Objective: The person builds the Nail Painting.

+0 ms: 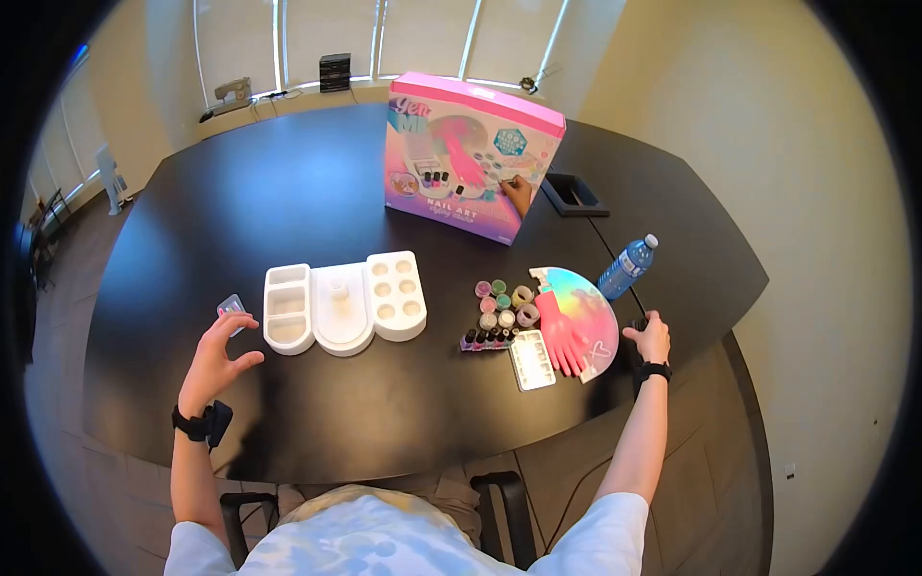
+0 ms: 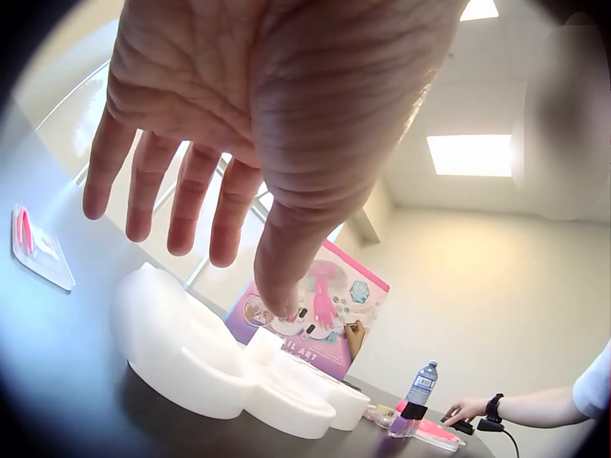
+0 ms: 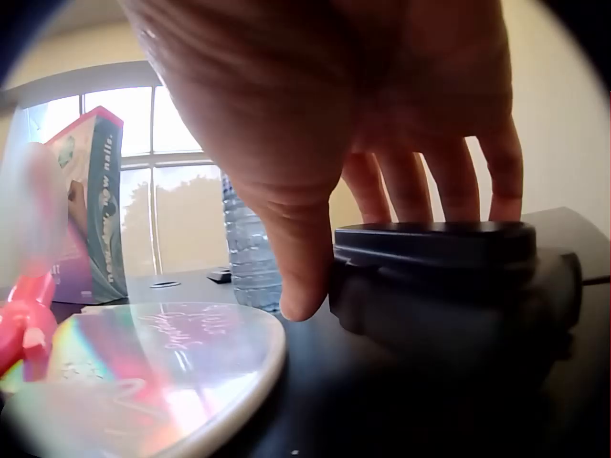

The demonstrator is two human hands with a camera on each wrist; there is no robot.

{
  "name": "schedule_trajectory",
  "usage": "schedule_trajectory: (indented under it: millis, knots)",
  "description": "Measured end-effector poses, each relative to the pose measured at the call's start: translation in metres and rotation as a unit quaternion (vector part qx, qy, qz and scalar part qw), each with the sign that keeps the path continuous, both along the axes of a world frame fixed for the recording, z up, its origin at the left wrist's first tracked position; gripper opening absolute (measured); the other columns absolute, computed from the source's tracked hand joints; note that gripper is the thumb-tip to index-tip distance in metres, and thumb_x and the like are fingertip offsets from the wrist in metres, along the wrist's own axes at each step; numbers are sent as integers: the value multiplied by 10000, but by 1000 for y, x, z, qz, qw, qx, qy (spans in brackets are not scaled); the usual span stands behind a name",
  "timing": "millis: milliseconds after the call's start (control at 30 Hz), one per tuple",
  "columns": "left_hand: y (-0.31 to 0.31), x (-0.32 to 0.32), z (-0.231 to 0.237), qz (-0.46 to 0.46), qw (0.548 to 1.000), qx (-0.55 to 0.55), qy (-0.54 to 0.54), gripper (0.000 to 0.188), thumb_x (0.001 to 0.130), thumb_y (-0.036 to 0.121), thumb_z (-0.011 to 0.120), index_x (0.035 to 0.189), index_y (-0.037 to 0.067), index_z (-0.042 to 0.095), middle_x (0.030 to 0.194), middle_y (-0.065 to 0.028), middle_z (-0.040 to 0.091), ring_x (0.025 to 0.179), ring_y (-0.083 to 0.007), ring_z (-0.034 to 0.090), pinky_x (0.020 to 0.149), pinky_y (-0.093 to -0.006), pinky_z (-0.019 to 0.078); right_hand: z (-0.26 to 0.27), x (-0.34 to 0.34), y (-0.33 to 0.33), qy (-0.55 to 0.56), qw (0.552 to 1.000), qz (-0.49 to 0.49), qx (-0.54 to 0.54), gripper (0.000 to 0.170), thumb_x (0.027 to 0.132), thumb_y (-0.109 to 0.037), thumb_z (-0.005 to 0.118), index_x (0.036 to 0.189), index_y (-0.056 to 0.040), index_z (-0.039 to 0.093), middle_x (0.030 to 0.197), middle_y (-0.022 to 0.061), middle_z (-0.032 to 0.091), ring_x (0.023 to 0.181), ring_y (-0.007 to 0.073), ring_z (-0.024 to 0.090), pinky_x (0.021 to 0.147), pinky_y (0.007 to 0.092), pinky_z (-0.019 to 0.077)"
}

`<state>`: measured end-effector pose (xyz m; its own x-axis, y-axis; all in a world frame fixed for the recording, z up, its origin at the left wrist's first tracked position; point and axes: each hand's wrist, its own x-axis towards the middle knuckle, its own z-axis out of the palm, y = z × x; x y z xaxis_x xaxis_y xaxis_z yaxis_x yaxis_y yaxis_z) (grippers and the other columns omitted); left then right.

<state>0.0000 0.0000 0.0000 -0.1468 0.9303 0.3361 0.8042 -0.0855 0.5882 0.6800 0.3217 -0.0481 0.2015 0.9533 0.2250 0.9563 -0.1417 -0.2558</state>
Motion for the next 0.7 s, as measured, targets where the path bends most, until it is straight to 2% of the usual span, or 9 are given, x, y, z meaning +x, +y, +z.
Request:
schedule_trajectory:
  millis: [200, 333, 400, 433, 467, 600, 700]
  knots:
    - [-3, -1, -2, 19, 1000, -21, -8, 443, 750, 84, 850, 1137, 17, 645, 1174, -127, 664, 1118, -340, 635, 988, -398, 490, -17, 11, 16, -30, 999, -24, -37, 620, 715, -268, 899, 1242, -35, 671, 1180, 198, 728, 1113, 376, 693, 966, 459, 543]
    - [-3, 2, -5, 29, 998, -28, -39, 419, 755, 66, 833, 1123, 5, 643, 1172, -115, 658, 1124, -305, 630, 996, -375, 474, -28, 24, 20, -40, 999, -25, -25, 631, 723, -322, 897, 1244, -56, 662, 1215, 166, 714, 1143, 362, 668, 945, 475, 538]
    - [-2, 3, -5, 29, 998, -25, -45, 415, 754, 63, 831, 1120, 4, 645, 1173, -113, 656, 1124, -299, 629, 998, -370, 472, -28, 10, 12, -75, 990, -54, 108, 637, 720, -389, 895, 1213, -73, 645, 1205, 132, 689, 1148, 352, 627, 909, 495, 523]
    - [-1, 4, -5, 32, 998, -22, -53, 410, 754, 60, 830, 1117, 3, 647, 1174, -111, 654, 1124, -293, 627, 1001, -366, 470, -26, 3, 5, -74, 990, -39, 111, 632, 711, -438, 891, 1154, -84, 612, 1168, 115, 655, 1129, 345, 592, 878, 508, 506]
    - [0, 3, -5, 28, 998, -22, -52, 410, 754, 60, 830, 1117, 3, 647, 1174, -111, 654, 1124, -293, 627, 1001, -366, 470, -25, -7, -2, -61, 992, -34, 108, 624, 708, -435, 895, 1115, -76, 588, 1126, 122, 656, 1097, 352, 602, 872, 508, 505]
    - [6, 2, -11, 19, 998, -14, -54, 410, 755, 52, 823, 1122, 5, 648, 1188, -112, 657, 1139, -299, 626, 1012, -371, 467, -33, -26, -30, -20, 998, -67, 11, 770, 625, -476, 937, 1152, -60, 560, 1171, 158, 646, 1155, 362, 585, 915, 486, 502]
    - [10, 2, -10, 12, 999, -14, -51, 412, 751, 52, 823, 1123, 8, 651, 1212, -116, 659, 1157, -304, 624, 1022, -378, 464, -41, -16, -41, 29, 996, -81, -13, 776, 625, -479, 938, 1146, -56, 549, 1185, 172, 645, 1149, 365, 585, 919, 482, 501]
